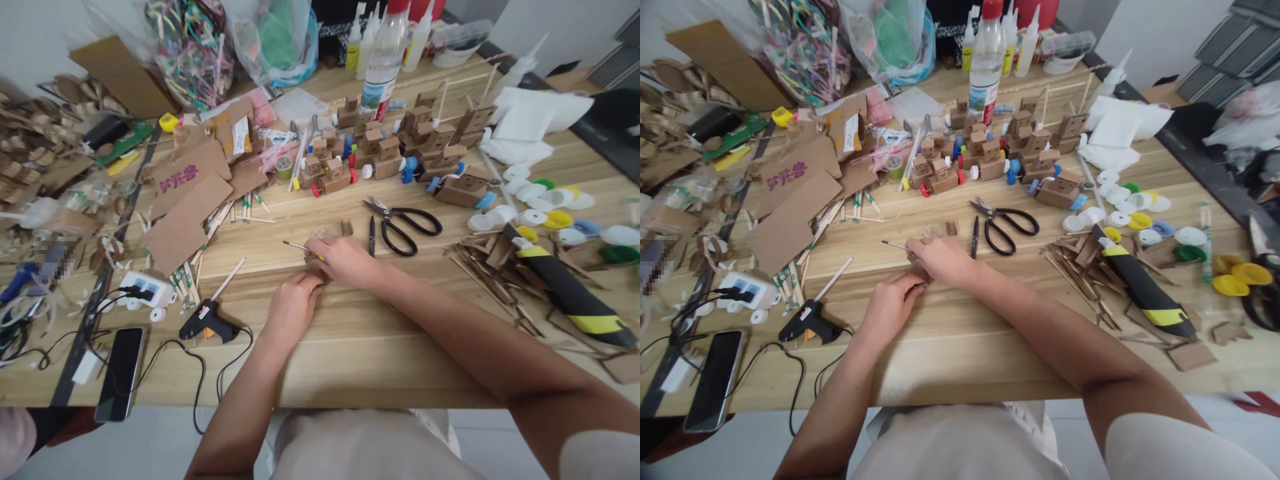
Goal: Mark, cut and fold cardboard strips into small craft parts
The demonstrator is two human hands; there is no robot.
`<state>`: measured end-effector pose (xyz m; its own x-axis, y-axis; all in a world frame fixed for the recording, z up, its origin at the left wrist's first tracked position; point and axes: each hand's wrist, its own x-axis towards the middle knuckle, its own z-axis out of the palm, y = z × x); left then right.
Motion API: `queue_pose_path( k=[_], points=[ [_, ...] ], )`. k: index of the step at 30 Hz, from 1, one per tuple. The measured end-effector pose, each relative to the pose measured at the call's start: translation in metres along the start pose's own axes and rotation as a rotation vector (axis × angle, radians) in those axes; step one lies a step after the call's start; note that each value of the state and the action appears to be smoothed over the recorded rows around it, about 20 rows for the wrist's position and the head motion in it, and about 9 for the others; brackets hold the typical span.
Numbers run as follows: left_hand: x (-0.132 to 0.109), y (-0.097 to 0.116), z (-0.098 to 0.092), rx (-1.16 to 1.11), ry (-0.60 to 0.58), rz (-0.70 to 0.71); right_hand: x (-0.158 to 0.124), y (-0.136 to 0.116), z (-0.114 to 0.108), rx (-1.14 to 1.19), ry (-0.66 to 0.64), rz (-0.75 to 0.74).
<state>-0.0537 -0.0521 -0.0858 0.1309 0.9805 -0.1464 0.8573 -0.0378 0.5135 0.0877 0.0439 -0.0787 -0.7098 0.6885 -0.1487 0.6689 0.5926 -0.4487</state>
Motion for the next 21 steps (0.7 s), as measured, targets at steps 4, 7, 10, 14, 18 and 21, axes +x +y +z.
queue_pose_path(
  k=[4,7,10,14,18,21],
  points=[
    [0.0006,-0.0035,0.0008,-0.020,0.021,0.007,0.0014,-0.0003,0.0016,-0.021,0.001,-0.022],
    [0.0014,-0.0043,0.0003,-0.024,0.030,0.006,0.0010,-0.0008,0.0009,-0.027,0.012,-0.027],
    [0.0021,-0.0041,-0.0001,-0.021,0.034,-0.001,-0.0003,0.0000,-0.0008,-0.032,0.026,-0.018],
    [0.0029,-0.0039,0.0007,-0.054,0.047,-0.022,0.0001,0.0016,-0.0007,-0.030,0.024,-0.002],
    [0.0049,-0.0043,0.0015,-0.167,0.079,-0.086,0.0023,0.0011,0.0027,-0.008,0.022,0.020],
    [0.0072,-0.0054,0.0017,-0.267,0.107,-0.129,0.0025,0.0008,0.0050,0.021,0.042,0.025]
  ],
)
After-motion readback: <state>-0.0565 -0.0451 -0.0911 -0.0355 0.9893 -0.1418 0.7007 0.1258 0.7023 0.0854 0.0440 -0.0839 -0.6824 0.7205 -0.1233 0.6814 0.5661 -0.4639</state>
